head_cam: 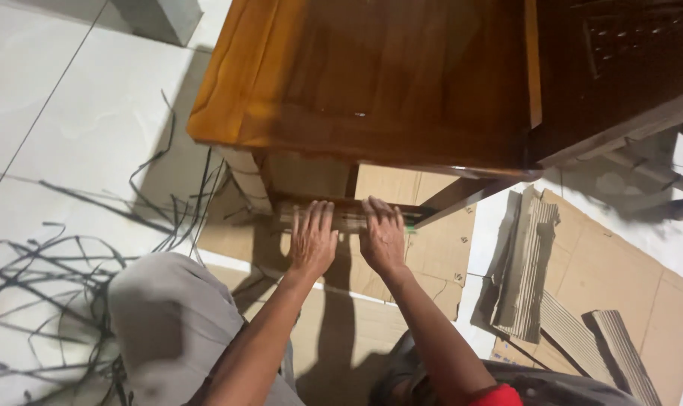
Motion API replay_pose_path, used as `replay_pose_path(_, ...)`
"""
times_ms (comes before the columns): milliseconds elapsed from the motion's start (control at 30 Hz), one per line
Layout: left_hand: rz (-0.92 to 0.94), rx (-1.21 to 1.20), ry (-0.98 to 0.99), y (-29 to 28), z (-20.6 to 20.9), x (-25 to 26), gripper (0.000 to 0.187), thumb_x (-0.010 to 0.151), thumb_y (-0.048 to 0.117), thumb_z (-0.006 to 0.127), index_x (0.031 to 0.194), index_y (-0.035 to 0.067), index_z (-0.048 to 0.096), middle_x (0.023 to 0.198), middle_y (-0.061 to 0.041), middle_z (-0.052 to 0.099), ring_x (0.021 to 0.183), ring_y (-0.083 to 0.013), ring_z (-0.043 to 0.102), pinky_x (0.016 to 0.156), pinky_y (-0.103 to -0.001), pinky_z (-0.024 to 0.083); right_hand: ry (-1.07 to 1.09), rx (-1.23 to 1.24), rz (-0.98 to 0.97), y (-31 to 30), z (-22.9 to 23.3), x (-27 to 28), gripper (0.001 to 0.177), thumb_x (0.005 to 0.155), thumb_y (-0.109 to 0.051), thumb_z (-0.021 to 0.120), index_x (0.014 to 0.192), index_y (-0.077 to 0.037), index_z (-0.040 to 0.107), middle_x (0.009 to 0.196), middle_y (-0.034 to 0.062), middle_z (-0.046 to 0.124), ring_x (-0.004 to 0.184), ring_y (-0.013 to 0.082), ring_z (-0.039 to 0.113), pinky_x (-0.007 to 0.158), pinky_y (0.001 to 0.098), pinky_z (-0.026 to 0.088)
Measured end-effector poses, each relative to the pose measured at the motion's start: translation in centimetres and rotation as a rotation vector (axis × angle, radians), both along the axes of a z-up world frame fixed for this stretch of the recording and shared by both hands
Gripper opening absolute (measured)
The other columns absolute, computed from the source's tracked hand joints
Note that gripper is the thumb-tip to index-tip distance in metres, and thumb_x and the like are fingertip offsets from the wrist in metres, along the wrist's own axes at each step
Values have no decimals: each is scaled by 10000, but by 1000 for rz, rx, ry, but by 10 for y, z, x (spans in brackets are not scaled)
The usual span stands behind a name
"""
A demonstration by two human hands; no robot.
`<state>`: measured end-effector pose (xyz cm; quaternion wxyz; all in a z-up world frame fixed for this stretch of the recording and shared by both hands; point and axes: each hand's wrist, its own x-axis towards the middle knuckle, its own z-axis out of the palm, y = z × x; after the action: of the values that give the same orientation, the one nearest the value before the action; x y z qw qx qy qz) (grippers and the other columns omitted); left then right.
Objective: Wrapping a wooden chair leg with cardboard and securing it with plastic straps
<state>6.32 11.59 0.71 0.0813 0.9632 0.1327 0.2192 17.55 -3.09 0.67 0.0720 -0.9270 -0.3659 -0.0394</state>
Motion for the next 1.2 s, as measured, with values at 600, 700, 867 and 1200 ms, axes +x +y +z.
replay_pose_path(600,302,-431,754,-15,-97,-96,529,901,452,649,1339,160,611,1486,-82,477,1392,-288,434,1041,-495,436,250,-258,65,-39,-59,-31,294,880,-228,681,1169,-181,711,1534,47,415,1231,342,599,917,470,603)
replay_pose_path(700,260,-507,730,-22,-90,-90,528,908,418,643,1363,152,613,1560,-99,431,1446,-289,408,1096,-477,424,398,-376,15,-39,-64,-22,319,942,-238,614,1247,-210,701,1643,29,285,1338,375,536,999,523,564)
replay_pose_path(867,195,-634,792,-40,-39,-88,500,964,348,620,1410,125,582,1577,-140,437,1444,-319,441,1116,-503,434,404,-453,33,-38,-65,-14,419,917,-179,567,1323,-123,657,1706,32,167,1348,390,518,997,515,568)
replay_pose_path(1200,136,-744,716,-55,-24,-80,475,965,281,605,1405,104,578,1574,-171,421,1436,-367,450,1109,-539,452,487,-347,19,-32,-72,-7,533,949,-145,424,1481,-135,466,1661,41,236,1285,439,574,996,551,580)
